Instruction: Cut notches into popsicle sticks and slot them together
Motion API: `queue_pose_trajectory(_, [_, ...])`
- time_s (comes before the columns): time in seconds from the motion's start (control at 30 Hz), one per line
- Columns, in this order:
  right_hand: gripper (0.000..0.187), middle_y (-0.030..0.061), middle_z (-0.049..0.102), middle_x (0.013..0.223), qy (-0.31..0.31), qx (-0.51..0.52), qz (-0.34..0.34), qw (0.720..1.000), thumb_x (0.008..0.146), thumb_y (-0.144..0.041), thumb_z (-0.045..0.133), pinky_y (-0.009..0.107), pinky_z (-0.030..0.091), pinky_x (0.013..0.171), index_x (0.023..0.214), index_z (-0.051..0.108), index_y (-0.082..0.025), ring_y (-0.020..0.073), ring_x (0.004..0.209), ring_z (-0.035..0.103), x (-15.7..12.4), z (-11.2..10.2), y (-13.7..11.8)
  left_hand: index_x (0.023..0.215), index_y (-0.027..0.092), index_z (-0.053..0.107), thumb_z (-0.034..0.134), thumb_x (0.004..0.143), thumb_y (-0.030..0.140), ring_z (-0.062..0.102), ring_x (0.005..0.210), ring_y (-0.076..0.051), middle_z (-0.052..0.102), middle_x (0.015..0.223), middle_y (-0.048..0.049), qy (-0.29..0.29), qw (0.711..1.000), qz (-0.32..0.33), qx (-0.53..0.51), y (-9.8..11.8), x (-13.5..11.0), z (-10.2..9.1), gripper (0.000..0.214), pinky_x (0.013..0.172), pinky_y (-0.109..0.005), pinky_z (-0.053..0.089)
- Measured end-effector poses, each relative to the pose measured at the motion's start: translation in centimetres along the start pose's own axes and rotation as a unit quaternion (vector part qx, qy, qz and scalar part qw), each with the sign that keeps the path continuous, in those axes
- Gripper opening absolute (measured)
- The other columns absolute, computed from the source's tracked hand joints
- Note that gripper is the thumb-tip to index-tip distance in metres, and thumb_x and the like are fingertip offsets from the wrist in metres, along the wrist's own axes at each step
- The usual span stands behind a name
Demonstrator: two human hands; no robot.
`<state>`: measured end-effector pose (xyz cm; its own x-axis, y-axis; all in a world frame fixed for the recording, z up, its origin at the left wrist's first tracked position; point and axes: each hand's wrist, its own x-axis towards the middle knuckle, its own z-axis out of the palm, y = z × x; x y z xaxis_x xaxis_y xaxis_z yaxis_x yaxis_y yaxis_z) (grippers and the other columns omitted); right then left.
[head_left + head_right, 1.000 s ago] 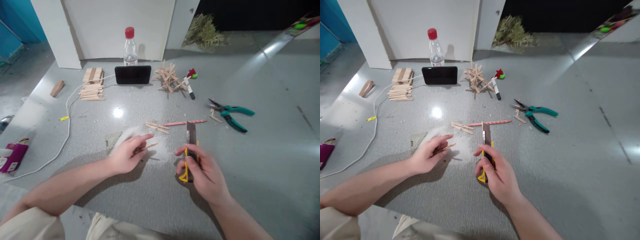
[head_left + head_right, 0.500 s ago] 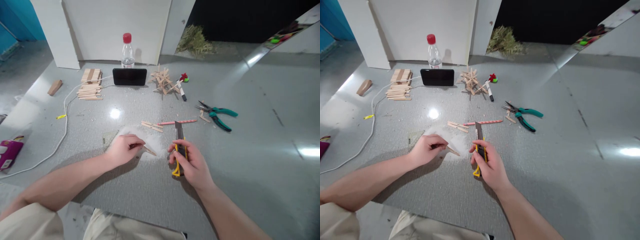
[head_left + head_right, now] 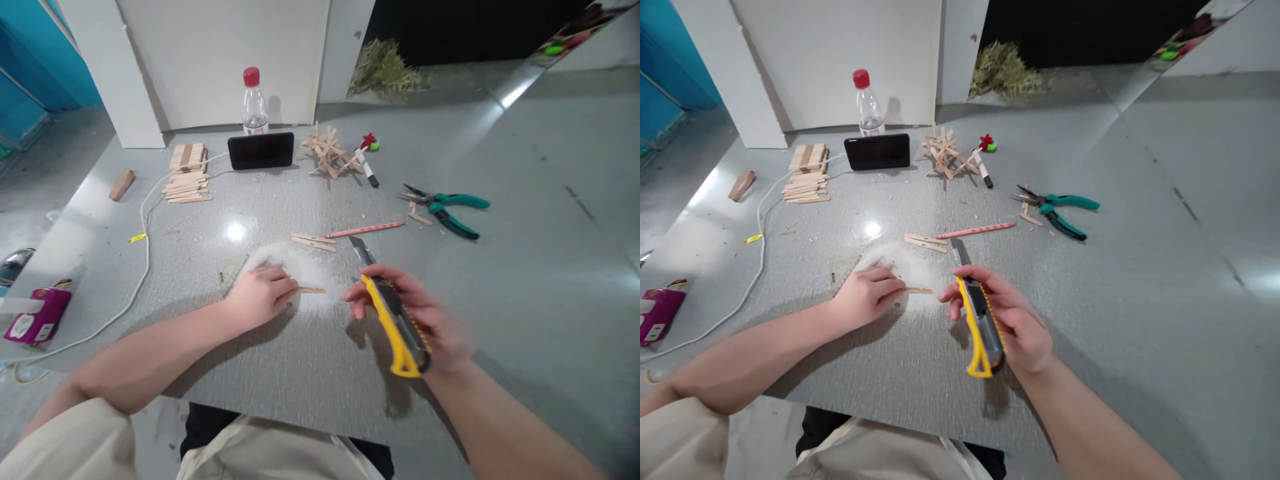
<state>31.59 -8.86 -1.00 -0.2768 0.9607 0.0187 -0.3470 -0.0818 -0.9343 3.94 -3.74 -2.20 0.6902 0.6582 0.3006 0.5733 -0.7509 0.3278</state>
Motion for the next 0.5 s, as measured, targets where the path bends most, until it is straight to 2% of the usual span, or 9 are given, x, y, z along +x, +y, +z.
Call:
queue_pose_trajectory(0.1, [0.033,0.0078,0.076,0.096,-0.003,-0.032,-0.05,0.998,0.094,-0.047,0.057,0.038,0.057,0.067,0.122,0.06,-0.029,0.0213,0.072,0.069,0.1,0.6,0.5,0.098,0.017,0.075,0.049,0.102,0.023,0.066,0.076,-0.015,0.072,0.087,-0.0049,-0.007,0.999,0.022,0.028,0.1,-0.3,0.2,0.027,0.072,-0.029,0.053])
queue_pose_trajectory(0.23, [0.025,0.0005,0.07,0.077,0.028,-0.145,-0.092,0.985,0.094,-0.034,0.067,0.029,0.054,0.056,0.116,0.057,-0.03,0.0167,0.064,0.066,0.2,1.2,1.1,0.095,0.018,0.075,0.052,0.101,0.025,0.063,0.072,-0.015,0.071,0.085,-0.0044,-0.002,0.999,0.023,0.033,0.3,-0.6,0.4,0.025,0.066,-0.029,0.049])
queue_pose_trajectory(0.3, [0.023,-0.0012,0.067,0.074,0.012,-0.244,-0.118,0.963,0.096,-0.036,0.064,0.029,0.054,0.056,0.116,0.056,-0.031,0.0161,0.061,0.066,0.2,1.1,1.0,0.092,0.018,0.075,0.052,0.101,0.026,0.061,0.068,-0.015,0.069,0.08,-0.0036,0.001,0.999,0.017,0.039,0.4,-0.7,0.4,0.026,0.062,-0.029,0.045])
queue_pose_trajectory(0.37, [0.029,-0.0024,0.065,0.072,-0.017,-0.358,-0.147,0.922,0.092,-0.044,0.069,0.03,0.053,0.054,0.115,0.057,-0.031,0.0163,0.057,0.064,0.0,0.8,0.7,0.089,0.019,0.075,0.052,0.101,0.029,0.059,0.064,-0.015,0.066,0.075,-0.0024,0.0,0.999,0.012,0.045,0.5,-0.7,0.4,0.028,0.059,-0.029,0.041])
queue_pose_trajectory(0.43, [0.037,-0.0025,0.063,0.069,-0.031,-0.422,-0.172,0.889,0.084,-0.053,0.076,0.032,0.05,0.053,0.109,0.061,-0.029,0.0169,0.055,0.061,-0.2,0.5,0.5,0.088,0.02,0.075,0.053,0.101,0.032,0.057,0.063,-0.015,0.064,0.072,-0.0016,-0.007,0.999,0.008,0.046,0.6,-0.6,0.3,0.028,0.058,-0.029,0.039])
queue_pose_trajectory(0.5, [0.038,-0.002,0.062,0.066,-0.024,-0.453,-0.187,0.871,0.081,-0.057,0.078,0.033,0.047,0.055,0.102,0.065,-0.028,0.0171,0.055,0.059,-0.6,0.7,0.6,0.089,0.02,0.074,0.053,0.101,0.032,0.058,0.065,-0.015,0.064,0.075,-0.0017,-0.021,0.999,0.006,0.044,0.6,-0.6,0.2,0.027,0.058,-0.029,0.039])
